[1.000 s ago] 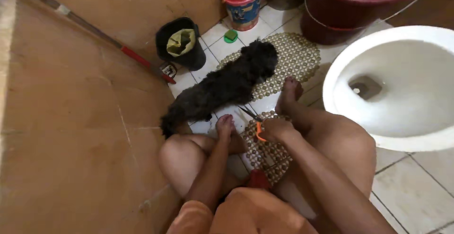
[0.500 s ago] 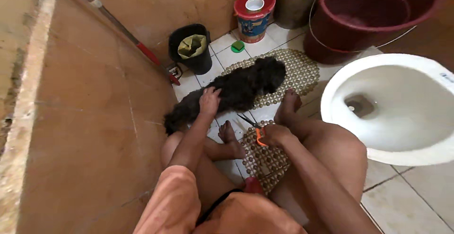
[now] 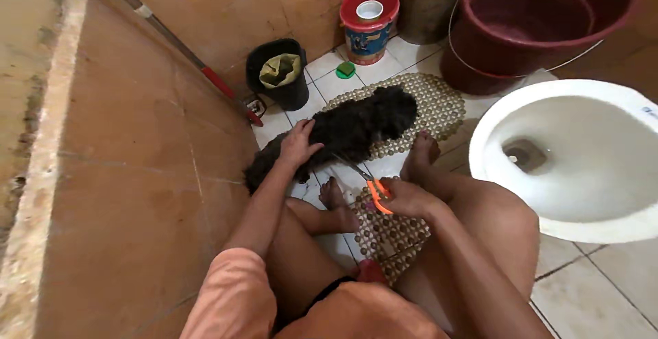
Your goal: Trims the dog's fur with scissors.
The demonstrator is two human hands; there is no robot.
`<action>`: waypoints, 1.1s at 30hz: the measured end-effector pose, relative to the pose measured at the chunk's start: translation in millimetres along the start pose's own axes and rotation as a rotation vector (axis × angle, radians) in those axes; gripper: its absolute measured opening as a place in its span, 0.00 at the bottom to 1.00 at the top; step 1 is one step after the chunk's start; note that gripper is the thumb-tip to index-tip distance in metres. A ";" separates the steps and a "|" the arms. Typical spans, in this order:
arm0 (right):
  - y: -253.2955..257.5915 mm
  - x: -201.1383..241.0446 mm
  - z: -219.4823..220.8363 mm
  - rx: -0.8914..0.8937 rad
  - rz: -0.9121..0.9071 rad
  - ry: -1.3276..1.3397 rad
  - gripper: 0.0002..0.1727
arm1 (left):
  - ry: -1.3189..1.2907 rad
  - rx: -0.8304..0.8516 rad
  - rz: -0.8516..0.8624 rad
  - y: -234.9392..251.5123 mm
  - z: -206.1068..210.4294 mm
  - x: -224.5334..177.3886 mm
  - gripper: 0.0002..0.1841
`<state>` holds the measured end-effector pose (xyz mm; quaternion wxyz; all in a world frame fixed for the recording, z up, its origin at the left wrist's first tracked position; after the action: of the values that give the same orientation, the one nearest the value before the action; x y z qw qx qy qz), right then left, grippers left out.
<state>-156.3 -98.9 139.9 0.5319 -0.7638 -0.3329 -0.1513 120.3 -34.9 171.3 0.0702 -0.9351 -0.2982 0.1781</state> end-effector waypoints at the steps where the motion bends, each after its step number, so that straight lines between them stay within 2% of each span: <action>1: -3.1 -1.2 1.8 -0.010 0.009 0.027 0.35 | 0.033 0.032 -0.001 6.2 9.0 -5.6 0.43; 2: -6.4 0.4 4.9 -0.005 -0.006 0.082 0.34 | 0.060 0.048 -0.003 12.2 15.0 -9.3 0.40; 5: -19.8 16.4 18.2 0.081 -0.126 0.376 0.29 | 0.109 0.046 0.020 25.9 13.1 -16.8 0.20; 7: -22.5 27.4 33.8 0.163 -0.220 0.684 0.25 | 0.137 0.087 0.069 30.5 3.5 -20.6 0.16; 9: -14.9 36.6 52.5 0.276 -0.299 0.969 0.31 | 0.135 0.129 0.115 33.1 -6.5 -19.0 0.15; 12: 4.2 55.8 71.9 0.436 -0.395 1.234 0.47 | 0.132 0.144 0.130 35.2 -19.9 -9.1 0.13; 16: 26.3 75.0 78.4 0.542 -0.500 1.369 0.50 | 0.118 0.146 0.119 36.9 -28.9 3.9 0.14; 19: 33.8 75.2 72.0 0.519 -0.525 1.395 0.52 | 0.122 0.161 0.072 38.8 -34.2 10.5 0.13; 22: 35.0 64.6 66.6 0.493 -0.522 1.432 0.53 | 0.111 0.123 0.029 51.0 -34.5 17.7 0.17; 25: 36.9 59.9 63.8 0.463 -0.513 1.485 0.54 | 0.087 0.127 0.098 73.1 -16.0 11.3 0.23; 29: 41.2 69.0 62.1 0.509 -0.520 1.555 0.55 | 0.107 0.310 0.145 100.9 22.4 1.1 0.32; 33: 47.3 81.7 55.3 0.540 -0.560 1.573 0.54 | 0.190 0.449 0.179 110.3 16.3 -5.6 0.18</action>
<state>-71.6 -30.0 132.6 0.7131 -0.1761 -0.0693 -0.6750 168.7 -127.4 131.6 0.2877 -0.9313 -0.1594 0.1564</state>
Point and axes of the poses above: each hand's wrist, its own y-axis towards the middle knuckle, its own z-axis out of the palm, x = y × z, the point moved 8 cm from there along y, towards the middle knuckle, and after that the axes turned 4 degrees about y, right-handed, at the moved point
